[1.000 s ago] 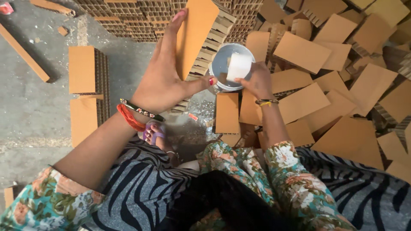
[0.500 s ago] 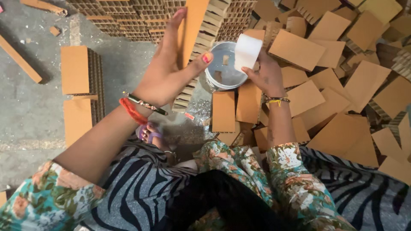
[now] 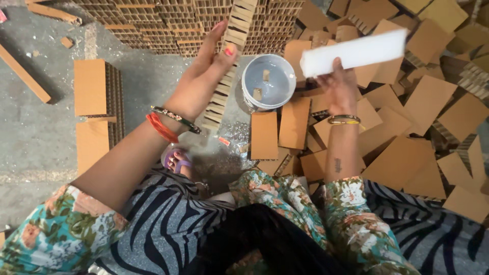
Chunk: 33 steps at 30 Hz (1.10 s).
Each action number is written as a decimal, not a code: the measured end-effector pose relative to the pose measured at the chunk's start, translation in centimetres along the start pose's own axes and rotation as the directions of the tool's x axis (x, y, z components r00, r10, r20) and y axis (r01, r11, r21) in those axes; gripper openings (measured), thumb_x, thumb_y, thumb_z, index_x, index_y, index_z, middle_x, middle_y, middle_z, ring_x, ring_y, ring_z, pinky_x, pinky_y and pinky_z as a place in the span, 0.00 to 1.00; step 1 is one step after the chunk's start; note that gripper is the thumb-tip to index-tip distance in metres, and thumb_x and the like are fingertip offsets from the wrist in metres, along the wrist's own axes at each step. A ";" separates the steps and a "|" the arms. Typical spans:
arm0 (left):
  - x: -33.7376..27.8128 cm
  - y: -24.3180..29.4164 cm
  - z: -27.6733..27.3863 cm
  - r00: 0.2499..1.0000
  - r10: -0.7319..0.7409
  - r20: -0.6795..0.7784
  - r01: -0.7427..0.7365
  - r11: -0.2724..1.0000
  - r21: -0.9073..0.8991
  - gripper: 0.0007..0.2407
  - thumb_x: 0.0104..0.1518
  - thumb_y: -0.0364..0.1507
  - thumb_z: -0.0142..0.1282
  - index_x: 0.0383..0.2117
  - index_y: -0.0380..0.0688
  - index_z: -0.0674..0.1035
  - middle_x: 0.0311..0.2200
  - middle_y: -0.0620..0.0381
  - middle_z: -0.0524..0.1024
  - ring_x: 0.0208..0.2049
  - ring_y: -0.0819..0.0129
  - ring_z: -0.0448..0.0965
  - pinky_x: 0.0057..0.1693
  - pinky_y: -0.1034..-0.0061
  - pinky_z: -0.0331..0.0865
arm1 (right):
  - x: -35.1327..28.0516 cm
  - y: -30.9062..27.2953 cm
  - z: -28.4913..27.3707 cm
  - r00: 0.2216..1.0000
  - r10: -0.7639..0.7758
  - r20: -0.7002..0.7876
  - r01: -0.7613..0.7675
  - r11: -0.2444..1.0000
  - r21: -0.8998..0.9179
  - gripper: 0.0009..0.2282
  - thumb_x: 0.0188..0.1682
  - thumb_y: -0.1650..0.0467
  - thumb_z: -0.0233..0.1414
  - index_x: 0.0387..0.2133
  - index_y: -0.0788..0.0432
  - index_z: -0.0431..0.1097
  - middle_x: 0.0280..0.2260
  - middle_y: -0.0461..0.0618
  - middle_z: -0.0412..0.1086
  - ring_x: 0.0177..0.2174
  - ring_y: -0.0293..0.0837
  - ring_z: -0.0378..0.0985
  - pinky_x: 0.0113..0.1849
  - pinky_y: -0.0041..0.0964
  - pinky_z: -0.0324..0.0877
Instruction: The person applies adhesive from a bottle onto the edges of honeycomb cardboard pieces and presses them together to form larger components, placing the finished sections onto a stack.
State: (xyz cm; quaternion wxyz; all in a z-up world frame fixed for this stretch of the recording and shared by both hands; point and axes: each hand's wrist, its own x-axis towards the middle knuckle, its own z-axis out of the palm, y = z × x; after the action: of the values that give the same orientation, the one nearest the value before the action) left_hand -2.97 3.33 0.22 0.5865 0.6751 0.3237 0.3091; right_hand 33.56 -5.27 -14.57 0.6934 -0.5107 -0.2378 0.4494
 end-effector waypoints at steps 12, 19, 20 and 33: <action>-0.2 -1.0 0.4 0.887 -0.390 0.245 0.461 0.748 -0.477 0.32 0.66 0.56 0.38 0.57 0.34 0.73 0.37 0.56 0.79 0.34 0.73 0.80 0.39 0.78 0.77 | -9.2 1.0 14.3 0.917 -0.392 0.081 0.395 0.918 -0.030 0.31 0.48 0.67 0.66 0.61 0.64 0.59 0.56 0.51 0.66 0.57 0.45 0.68 0.61 0.42 0.63; -1.7 -1.3 2.8 0.880 -0.329 0.342 0.441 0.833 -0.333 0.31 0.61 0.55 0.39 0.63 0.46 0.67 0.48 0.56 0.77 0.43 0.76 0.80 0.46 0.79 0.78 | -7.8 1.2 13.4 0.870 -0.456 -0.186 0.481 0.867 0.126 0.26 0.52 0.72 0.66 0.59 0.70 0.62 0.54 0.56 0.68 0.54 0.48 0.70 0.59 0.44 0.66; -1.7 -1.6 3.0 0.880 -0.331 0.341 0.449 0.815 -0.366 0.31 0.61 0.54 0.41 0.65 0.46 0.66 0.53 0.59 0.75 0.48 0.78 0.79 0.51 0.80 0.76 | -7.9 1.3 13.2 0.866 -0.482 -0.133 0.490 0.871 0.033 0.26 0.53 0.71 0.65 0.60 0.69 0.62 0.56 0.55 0.68 0.55 0.47 0.70 0.61 0.43 0.65; 0.2 -1.1 0.4 0.882 -0.412 0.230 0.471 0.740 -0.481 0.29 0.62 0.53 0.39 0.57 0.43 0.73 0.39 0.53 0.80 0.34 0.68 0.83 0.39 0.75 0.79 | -11.2 5.9 14.9 0.462 -0.752 0.470 0.723 0.627 0.292 0.20 0.50 0.63 0.62 0.52 0.51 0.63 0.48 0.52 0.76 0.56 0.41 0.77 0.69 0.53 0.46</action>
State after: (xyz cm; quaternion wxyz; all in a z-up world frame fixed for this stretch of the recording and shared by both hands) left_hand -2.63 3.36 -0.88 0.8206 0.4090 0.3454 0.2001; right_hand 14.14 -7.20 -13.15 0.7310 -0.1870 -0.6115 0.2380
